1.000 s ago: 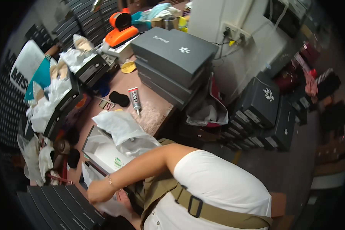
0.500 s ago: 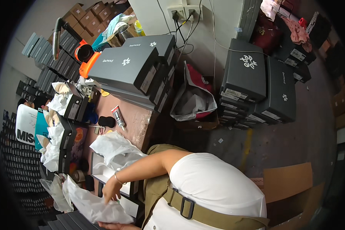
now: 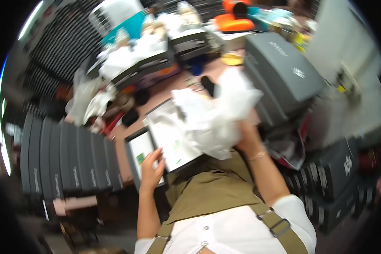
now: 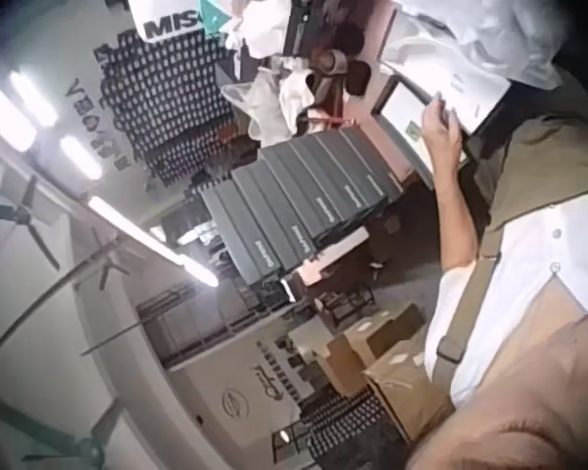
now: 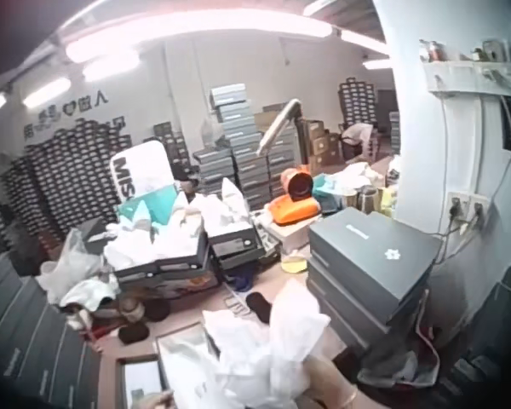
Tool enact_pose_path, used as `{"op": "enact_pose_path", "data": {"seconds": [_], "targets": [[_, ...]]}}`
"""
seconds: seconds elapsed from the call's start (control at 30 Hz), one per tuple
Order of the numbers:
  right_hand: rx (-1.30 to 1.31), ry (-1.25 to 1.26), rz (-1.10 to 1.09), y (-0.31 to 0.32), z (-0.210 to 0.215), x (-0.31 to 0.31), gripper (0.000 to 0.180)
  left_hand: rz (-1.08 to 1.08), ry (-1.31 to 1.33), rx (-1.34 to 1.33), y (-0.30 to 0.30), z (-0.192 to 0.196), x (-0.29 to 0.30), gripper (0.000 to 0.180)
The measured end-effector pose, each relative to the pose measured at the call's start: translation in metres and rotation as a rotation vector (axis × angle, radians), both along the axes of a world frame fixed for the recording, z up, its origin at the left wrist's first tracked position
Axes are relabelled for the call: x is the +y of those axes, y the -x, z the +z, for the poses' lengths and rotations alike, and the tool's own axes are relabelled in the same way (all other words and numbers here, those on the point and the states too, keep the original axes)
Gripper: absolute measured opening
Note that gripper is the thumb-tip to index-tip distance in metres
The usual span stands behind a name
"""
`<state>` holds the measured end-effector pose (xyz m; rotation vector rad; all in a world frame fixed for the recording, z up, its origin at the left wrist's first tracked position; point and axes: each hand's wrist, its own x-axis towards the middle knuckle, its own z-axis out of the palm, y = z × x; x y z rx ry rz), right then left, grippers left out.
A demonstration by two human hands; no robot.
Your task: Packing high-heeled shoes into brand-labeled boxes using tissue paper and silica gel packets.
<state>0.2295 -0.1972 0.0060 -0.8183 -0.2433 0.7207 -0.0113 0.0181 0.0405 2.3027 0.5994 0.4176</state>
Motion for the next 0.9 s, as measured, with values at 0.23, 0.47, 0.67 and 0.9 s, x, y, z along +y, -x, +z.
{"op": "enact_pose_path", "data": {"seconds": [0.23, 0.47, 0.67, 0.9], "targets": [[-0.543, 0.204, 0.440, 0.012, -0.011, 0.016, 0.046, -0.355, -0.557, 0.289, -0.106, -0.075, 0.097, 0.056], [-1.216, 0.757, 1.191, 0.063, 0.050, 0.126, 0.055, -0.620, -0.289, 0.606, -0.172, -0.067, 0.151, 0.018], [-1.560, 0.913, 0.567, 0.091, -0.086, 0.189, 0.039, -0.698, -0.490, 0.619, -0.163, -0.081, 0.133, 0.026], [-1.570, 0.833, 0.633, 0.092, -0.033, 0.152, 0.039, -0.543, -0.396, 0.357, -0.105, -0.110, 0.131, 0.024]]}}
